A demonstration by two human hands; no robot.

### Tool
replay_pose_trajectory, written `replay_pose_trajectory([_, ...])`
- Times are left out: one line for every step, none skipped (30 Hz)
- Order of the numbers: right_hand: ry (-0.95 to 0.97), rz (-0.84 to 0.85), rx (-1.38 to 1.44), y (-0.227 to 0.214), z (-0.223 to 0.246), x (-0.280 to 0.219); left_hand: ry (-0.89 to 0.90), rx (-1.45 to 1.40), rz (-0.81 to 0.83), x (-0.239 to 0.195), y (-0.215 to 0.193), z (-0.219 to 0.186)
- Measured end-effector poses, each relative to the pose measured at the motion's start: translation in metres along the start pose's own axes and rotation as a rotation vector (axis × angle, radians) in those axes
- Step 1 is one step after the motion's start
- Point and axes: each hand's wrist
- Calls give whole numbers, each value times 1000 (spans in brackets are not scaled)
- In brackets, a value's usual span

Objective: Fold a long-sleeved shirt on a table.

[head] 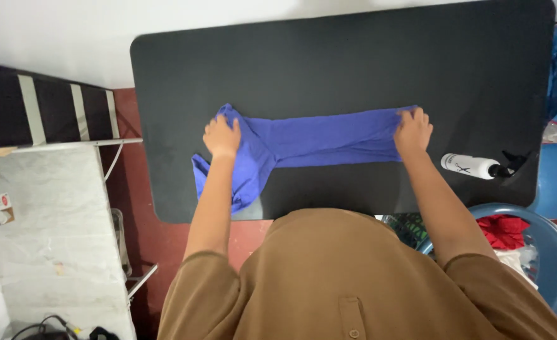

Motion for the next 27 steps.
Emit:
replay_pose_trajectory([3,-7,49,-7,8,6,-80,13,-37,10,-10,-17])
replay_pose_trajectory([7,-8,47,-12,15,9,-75,11,-37,18,-12,-25])
replay_pose_trajectory([36,41,-4,-17,22,12,-110,5,-5,28,-14,-35])
replay_pose_trajectory([65,91,-53,-22,29,15,-145,-1,27,38,-16,-44])
replay_pose_trajectory([68,93,-57,-20,28,16,-142,-2,31,44,-5,-40])
replay_pose_trajectory([78,103,-38,-18,28,16,-74,81,95,51,6,-35])
replay_pose_trajectory([86,108,-19,-16,29,20,-6,163,154,60,16,-31])
replay_pose_trajectory([86,106,-21,-17,25,24,-5,160,153,67,31,-19])
replay_pose_trajectory([112,95,-35,-16,24,27,50,215,35,72,45,-3])
replay_pose_trajectory([137,84,-49,-14,23,29,106,269,-83,77,59,15])
replay_pose_trajectory([137,81,-44,-13,19,32,106,272,-87,79,63,33])
replay_pose_trajectory([127,77,-42,-11,15,35,51,217,-153,81,66,51])
replay_pose_trajectory([121,78,-42,-9,8,32,0,162,-215,79,72,69])
replay_pose_trajectory([124,81,-40,-4,9,34,3,165,-213,78,68,72])
replay_pose_trajectory([106,76,-64,0,9,36,-62,124,-185,75,66,74])
replay_pose_trajectory([87,71,-88,5,8,38,-127,83,-156,71,64,77])
replay_pose_trajectory([82,74,-90,-3,16,35,-132,82,-153,57,43,63])
replay_pose_trajectory([89,43,-35,-11,25,33,-98,40,-207,44,22,49])
replay_pose_trajectory([97,10,20,-18,34,31,-62,-2,-263,32,0,36])
replay_pose_trajectory([94,11,19,-18,40,24,-66,-3,-262,23,11,36])
replay_pose_trajectory([37,-65,42,-18,45,18,142,67,-241,16,22,36])
replay_pose_trajectory([-19,-141,66,-18,50,12,349,136,-218,7,33,35])
replay_pose_trajectory([-23,-141,65,-3,45,7,345,134,-219,1,33,37])
replay_pose_trajectory([-46,-42,40,11,40,1,250,148,-54,-7,33,38])
replay_pose_trajectory([-70,57,13,25,34,-4,155,158,111,-14,33,39])
replay_pose_trajectory([-75,56,11,22,36,-5,151,154,111,-20,30,39])
replay_pose_trajectory([-76,53,38,18,38,-9,113,49,-39,-30,28,39])
Point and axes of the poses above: each hand's wrist, its own x-axis towards the middle knuckle, its own y-axis out of the palm, z = x × y, and after that the axes turned 6 degrees about x, right-handed
